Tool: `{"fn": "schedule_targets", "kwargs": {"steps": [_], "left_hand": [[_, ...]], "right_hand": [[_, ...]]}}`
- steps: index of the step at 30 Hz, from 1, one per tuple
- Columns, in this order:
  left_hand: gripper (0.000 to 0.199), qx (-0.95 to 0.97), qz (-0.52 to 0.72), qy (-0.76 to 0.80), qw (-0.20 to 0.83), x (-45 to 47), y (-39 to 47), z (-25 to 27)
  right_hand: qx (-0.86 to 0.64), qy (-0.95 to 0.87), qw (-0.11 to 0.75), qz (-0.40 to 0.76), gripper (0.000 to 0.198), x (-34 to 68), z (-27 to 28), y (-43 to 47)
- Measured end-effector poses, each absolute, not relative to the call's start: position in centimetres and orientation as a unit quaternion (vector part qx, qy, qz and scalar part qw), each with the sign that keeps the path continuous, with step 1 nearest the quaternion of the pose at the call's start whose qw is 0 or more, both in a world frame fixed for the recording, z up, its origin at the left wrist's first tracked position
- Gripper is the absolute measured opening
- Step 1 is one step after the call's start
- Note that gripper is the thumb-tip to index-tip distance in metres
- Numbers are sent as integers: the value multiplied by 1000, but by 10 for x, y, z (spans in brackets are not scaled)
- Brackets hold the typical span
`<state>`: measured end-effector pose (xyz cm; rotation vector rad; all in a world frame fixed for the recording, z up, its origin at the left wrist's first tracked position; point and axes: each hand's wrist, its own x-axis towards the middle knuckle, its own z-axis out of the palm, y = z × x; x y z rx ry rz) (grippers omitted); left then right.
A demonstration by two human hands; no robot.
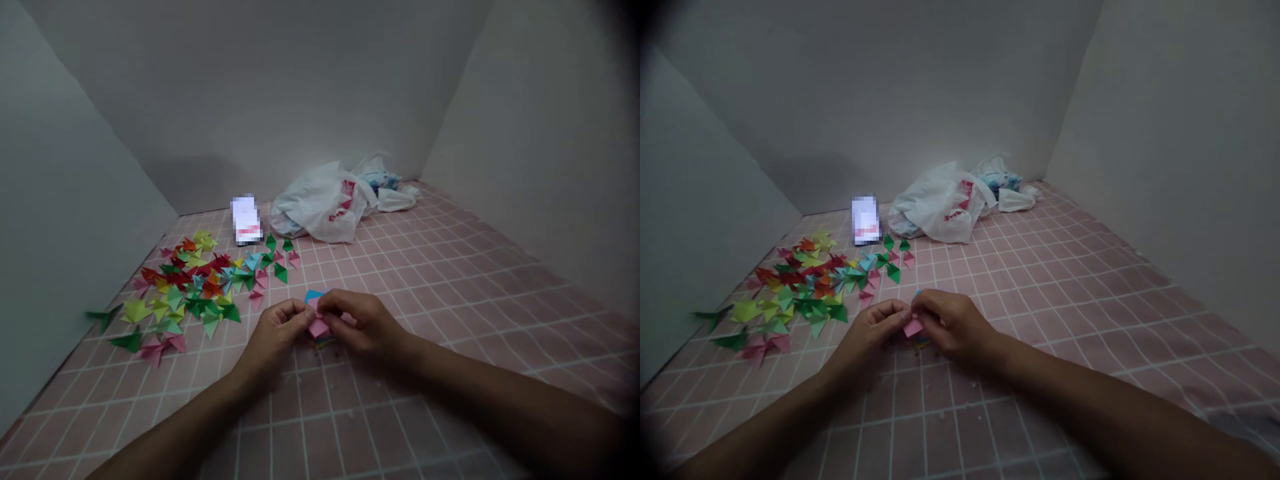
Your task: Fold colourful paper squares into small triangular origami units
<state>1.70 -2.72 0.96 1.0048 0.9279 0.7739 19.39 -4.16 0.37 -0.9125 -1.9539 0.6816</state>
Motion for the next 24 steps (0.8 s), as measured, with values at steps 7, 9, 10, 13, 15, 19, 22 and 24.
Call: {"fn": "schedule_targets", "kwargs": {"steps": [7, 9, 10, 13, 15, 19, 22, 24], "left_hand": [[20, 485, 362, 423, 674, 13, -26, 4], [18, 515, 368, 428, 645, 12, -26, 6], [18, 531, 371, 432, 627, 12, -26, 7], [17, 572, 378, 444, 577, 13, -28, 13], [16, 589, 377, 448, 557, 14, -29, 15], [14, 604, 372, 445, 546, 14, -31, 15], [14, 600, 368, 446, 552, 14, -30, 13], [15, 591, 363, 450, 563, 13, -29, 11]], "right_hand": [[-402, -616, 460, 497, 8, 191, 12, -39], [-396, -592, 460, 530, 7, 191, 12, -39], [-393, -580, 457, 548, 7, 191, 12, -39], [-390, -537, 442, 603, 15, 191, 10, -40], [-394, -516, 431, 627, 21, 191, 9, -40], [-407, -528, 407, 624, 22, 192, 8, -39], [-431, -565, 404, 576, 18, 192, 7, -37], [-448, -598, 405, 528, 17, 192, 6, -37]]}}
